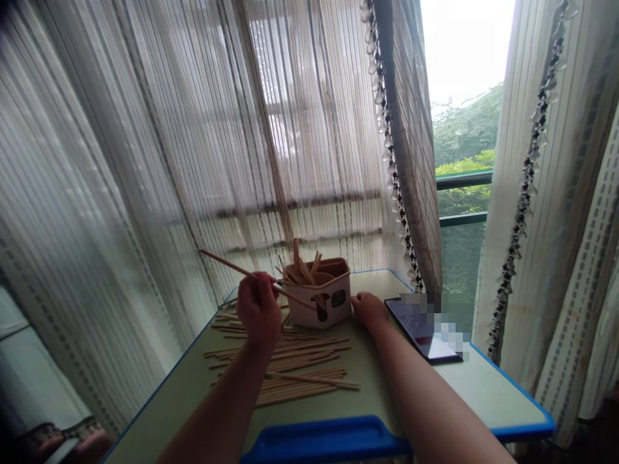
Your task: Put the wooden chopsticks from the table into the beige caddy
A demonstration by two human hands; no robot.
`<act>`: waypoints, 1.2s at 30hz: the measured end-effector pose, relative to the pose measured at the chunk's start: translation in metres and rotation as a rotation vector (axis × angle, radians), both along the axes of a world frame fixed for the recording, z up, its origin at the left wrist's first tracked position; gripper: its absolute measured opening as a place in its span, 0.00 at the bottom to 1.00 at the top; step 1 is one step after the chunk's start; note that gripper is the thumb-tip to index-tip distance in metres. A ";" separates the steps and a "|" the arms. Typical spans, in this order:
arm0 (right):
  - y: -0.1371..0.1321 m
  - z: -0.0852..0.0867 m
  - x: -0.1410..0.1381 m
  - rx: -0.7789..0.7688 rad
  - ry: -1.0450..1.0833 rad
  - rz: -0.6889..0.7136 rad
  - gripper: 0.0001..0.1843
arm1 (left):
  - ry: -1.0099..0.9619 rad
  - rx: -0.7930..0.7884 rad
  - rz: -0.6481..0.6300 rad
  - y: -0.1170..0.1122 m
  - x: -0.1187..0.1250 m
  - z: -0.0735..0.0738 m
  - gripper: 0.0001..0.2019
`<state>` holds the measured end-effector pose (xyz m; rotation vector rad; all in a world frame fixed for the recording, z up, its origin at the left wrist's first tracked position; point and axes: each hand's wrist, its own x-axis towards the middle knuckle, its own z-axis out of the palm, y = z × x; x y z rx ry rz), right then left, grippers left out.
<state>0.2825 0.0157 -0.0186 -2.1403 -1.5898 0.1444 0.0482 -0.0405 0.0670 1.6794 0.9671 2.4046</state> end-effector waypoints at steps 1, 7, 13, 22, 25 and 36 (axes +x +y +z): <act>-0.001 0.000 0.000 0.004 0.010 0.003 0.20 | -0.018 -0.009 -0.058 -0.001 0.001 0.000 0.10; -0.002 0.001 -0.001 0.009 0.028 0.007 0.20 | -0.091 0.074 -0.244 -0.010 0.008 0.007 0.09; -0.002 0.001 -0.002 0.019 0.020 0.000 0.20 | -0.122 0.173 -0.215 -0.007 0.004 0.010 0.06; 0.001 -0.001 -0.001 0.012 0.008 0.010 0.21 | 0.239 0.110 0.111 0.000 -0.001 -0.003 0.04; 0.003 -0.003 -0.001 0.026 -0.006 0.006 0.21 | 0.358 0.118 0.147 0.006 -0.002 -0.007 0.04; 0.005 -0.005 -0.001 0.010 0.015 -0.003 0.21 | 0.443 -0.104 -0.027 0.018 0.006 -0.010 0.08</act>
